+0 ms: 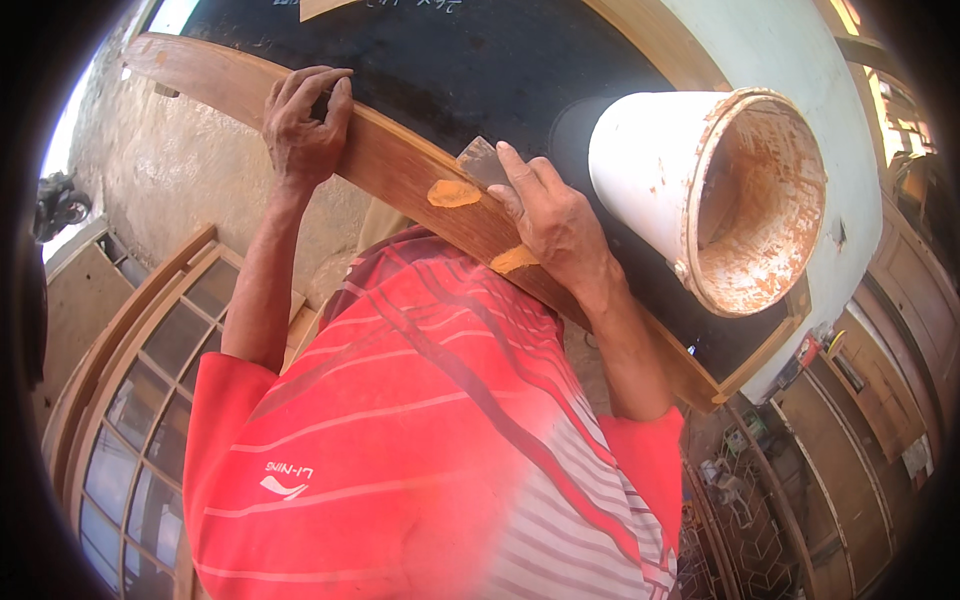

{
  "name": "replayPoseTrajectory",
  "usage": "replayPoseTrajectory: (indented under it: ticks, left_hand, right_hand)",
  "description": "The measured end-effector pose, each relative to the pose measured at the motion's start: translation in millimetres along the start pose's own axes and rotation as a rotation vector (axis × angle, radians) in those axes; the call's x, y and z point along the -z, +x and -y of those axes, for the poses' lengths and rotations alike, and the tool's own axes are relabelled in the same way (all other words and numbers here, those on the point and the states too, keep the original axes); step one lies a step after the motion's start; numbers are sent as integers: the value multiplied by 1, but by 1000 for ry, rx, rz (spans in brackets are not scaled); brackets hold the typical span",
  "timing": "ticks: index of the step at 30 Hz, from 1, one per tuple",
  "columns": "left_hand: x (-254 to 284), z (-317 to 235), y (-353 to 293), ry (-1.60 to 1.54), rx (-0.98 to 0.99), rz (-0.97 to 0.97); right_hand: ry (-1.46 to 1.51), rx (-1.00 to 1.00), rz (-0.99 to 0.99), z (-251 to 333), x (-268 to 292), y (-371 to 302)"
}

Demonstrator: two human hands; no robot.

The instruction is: The person fills gaps in a wood frame with putty using a spatula and then glues a small wood block into place.

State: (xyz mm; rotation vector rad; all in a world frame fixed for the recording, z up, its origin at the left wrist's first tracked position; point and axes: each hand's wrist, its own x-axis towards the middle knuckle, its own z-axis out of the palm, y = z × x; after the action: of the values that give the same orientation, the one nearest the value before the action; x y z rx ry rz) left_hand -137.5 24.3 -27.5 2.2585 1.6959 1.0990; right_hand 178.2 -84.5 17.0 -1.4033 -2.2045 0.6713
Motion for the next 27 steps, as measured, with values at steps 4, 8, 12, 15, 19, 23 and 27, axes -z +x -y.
replayPoseTrajectory:
  ticks: [4,8,12,15,19,23,27]
  left_hand:
    - [0,1,0,-7,0,-14]
    - [2,-2,0,3,-8,-6]
    - [0,1,-2,-14,13,-20]
    - [0,0,-1,-21,15,-21]
    - [0,-1,-1,-15,19,-13]
    - [0,0,-1,-15,25,-9]
    - [2,0,-1,-19,14,-12]
  right_hand:
    - [-81,-63,6,2,6,-8]
    - [-95,-91,51,1,10,-10]
    - [-132,-84,70,3,7,-8]
    - [-123,-79,73,0,7,-8]
    - [-155,-70,81,1,6,-10]
    - [-104,-79,51,2,5,-10]
    - [-46,-88,14,1,5,-10]
